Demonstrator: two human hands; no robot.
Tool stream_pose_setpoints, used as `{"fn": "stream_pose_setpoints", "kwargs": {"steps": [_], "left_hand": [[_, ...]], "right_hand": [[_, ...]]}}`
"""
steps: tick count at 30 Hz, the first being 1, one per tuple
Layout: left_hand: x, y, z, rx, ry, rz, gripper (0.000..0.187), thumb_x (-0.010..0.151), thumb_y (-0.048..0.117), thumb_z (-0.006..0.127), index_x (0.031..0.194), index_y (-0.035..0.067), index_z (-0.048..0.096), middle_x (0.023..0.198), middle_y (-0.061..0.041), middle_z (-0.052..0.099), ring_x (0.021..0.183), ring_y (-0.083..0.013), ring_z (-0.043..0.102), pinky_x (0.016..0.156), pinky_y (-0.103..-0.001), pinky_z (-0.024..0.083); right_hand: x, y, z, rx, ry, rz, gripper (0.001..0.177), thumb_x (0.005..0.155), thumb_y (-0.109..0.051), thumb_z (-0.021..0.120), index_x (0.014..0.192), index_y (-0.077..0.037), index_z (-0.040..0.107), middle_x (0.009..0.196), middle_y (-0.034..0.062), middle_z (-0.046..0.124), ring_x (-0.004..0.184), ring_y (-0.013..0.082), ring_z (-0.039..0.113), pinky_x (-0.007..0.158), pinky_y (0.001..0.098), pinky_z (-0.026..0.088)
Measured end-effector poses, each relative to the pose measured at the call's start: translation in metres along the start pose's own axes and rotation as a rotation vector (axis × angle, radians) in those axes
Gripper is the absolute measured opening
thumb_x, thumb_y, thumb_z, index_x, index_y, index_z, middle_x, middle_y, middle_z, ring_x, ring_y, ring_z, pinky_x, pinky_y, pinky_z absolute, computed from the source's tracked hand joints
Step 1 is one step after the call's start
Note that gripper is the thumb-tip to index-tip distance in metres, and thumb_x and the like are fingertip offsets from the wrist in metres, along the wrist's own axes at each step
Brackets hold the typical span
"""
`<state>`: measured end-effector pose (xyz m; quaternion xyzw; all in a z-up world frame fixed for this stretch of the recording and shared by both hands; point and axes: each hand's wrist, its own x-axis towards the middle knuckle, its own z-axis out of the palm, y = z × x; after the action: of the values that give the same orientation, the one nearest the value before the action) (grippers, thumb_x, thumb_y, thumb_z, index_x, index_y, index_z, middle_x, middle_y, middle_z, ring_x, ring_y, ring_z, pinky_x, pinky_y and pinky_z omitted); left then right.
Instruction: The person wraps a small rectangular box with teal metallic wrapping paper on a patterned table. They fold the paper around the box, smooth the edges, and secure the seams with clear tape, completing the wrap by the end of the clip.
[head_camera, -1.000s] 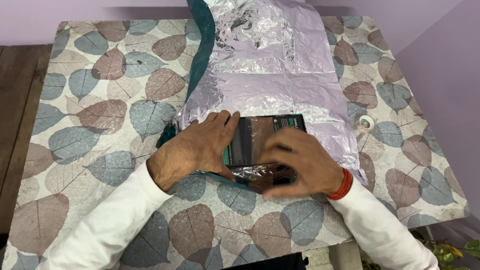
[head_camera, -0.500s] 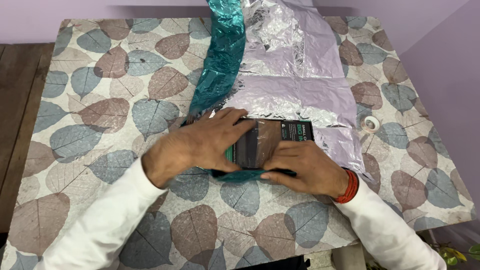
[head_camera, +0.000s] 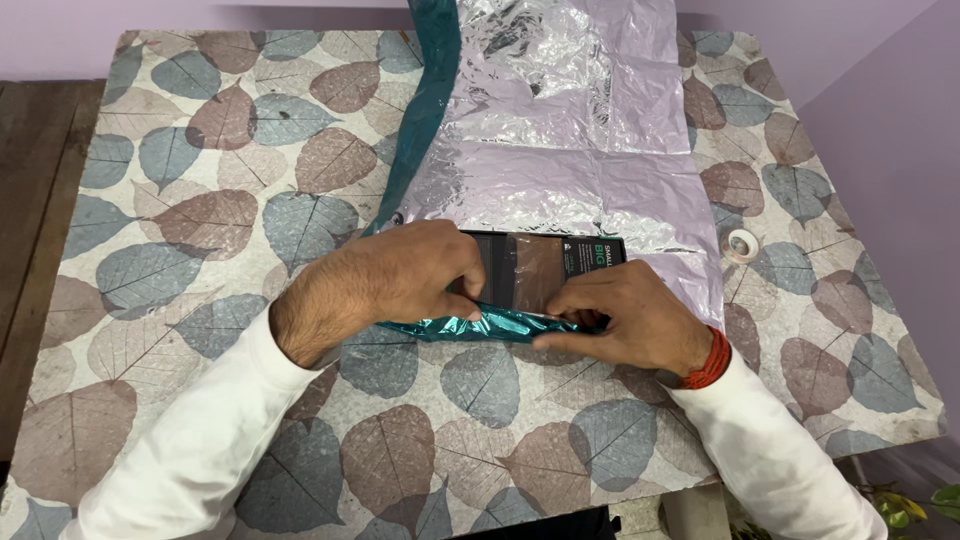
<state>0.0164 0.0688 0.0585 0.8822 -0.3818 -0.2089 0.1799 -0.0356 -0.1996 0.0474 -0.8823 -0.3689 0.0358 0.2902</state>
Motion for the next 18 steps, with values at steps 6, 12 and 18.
{"fn": "stream_pose_setpoints", "kwargs": {"steps": [6,12,18], "left_hand": [[0.002,-0.001,-0.008,-0.064,-0.088,-0.007,0.024,0.084,0.033,0.078,0.088,0.010,0.074,0.081,-0.006,0.077,0.078,-0.0176,0.076,0.077,-0.038,0.058],[0.005,0.021,-0.003,-0.038,0.028,-0.030,0.042,0.083,0.049,0.085,0.100,0.014,0.072,0.094,-0.006,0.073,0.092,-0.0192,0.070,0.083,-0.037,0.054],[0.024,0.032,0.012,0.029,0.223,0.151,0.026,0.077,0.029,0.084,0.091,0.009,0.076,0.095,-0.009,0.076,0.095,-0.0306,0.071,0.081,-0.045,0.055]], "right_hand": [[-0.001,0.010,-0.007,0.008,-0.063,0.252,0.024,0.085,-0.036,0.078,0.085,-0.012,0.079,0.056,0.0037,0.068,0.042,0.0156,0.061,0.044,0.0324,0.045],[0.002,0.017,-0.004,-0.075,0.009,0.137,0.030,0.091,-0.037,0.073,0.080,-0.009,0.074,0.057,0.0082,0.063,0.044,0.0209,0.057,0.046,0.0367,0.042],[0.003,0.016,-0.003,-0.095,0.016,0.130,0.030,0.090,-0.038,0.075,0.080,-0.009,0.072,0.061,0.0072,0.064,0.049,0.0217,0.059,0.048,0.0357,0.044]]}}
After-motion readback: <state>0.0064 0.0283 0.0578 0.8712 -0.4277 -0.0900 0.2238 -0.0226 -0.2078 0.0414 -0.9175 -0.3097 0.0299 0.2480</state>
